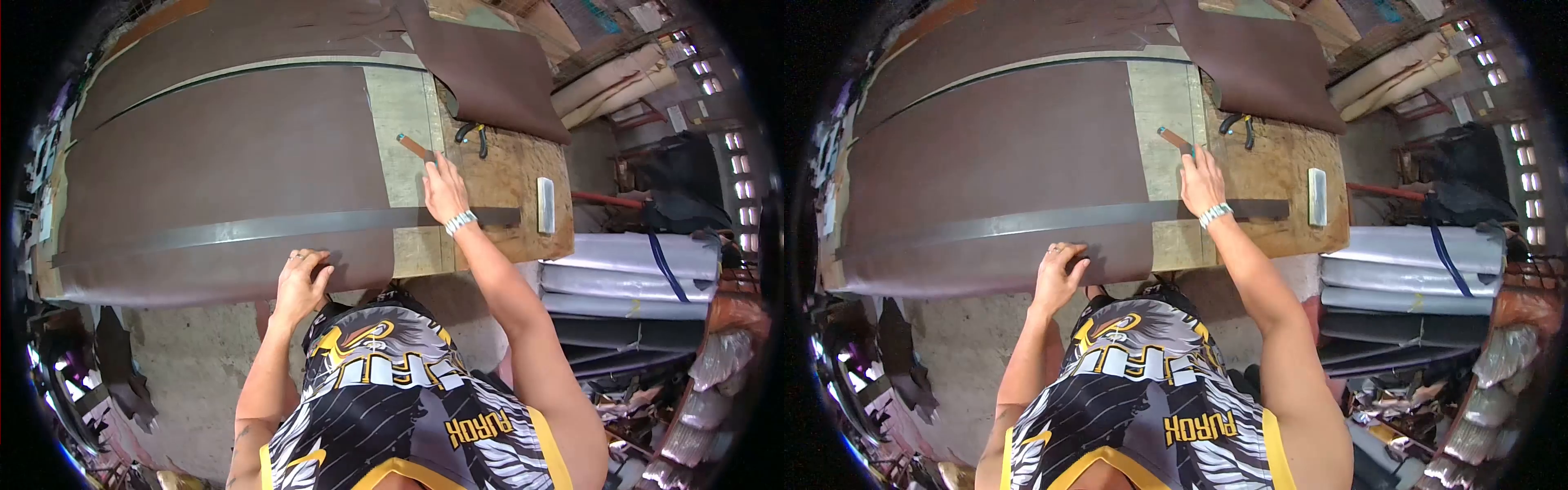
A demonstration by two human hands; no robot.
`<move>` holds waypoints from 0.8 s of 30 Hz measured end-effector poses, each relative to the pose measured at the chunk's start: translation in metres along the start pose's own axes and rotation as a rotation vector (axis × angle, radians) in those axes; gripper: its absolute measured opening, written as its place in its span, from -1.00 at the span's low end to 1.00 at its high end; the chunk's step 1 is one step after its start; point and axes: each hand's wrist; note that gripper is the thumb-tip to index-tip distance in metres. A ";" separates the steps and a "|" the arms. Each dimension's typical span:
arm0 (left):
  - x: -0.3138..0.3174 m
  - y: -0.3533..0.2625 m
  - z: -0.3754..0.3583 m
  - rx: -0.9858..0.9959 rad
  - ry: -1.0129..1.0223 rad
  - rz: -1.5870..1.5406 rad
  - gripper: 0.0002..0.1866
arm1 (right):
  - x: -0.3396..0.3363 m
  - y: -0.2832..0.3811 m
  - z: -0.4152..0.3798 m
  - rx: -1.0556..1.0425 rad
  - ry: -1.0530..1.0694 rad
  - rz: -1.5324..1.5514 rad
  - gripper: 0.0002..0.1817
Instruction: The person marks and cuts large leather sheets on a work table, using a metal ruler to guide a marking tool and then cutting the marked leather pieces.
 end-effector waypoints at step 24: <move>0.119 -0.052 0.019 -0.372 -0.424 0.432 -0.57 | 0.027 -0.080 0.102 0.167 0.500 0.180 -0.76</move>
Point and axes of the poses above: each hand's wrist, its own z-axis towards the middle knuckle, its own x-axis out of the palm, y = z × x, and after that the axes turned 13 degrees about z, right-handed
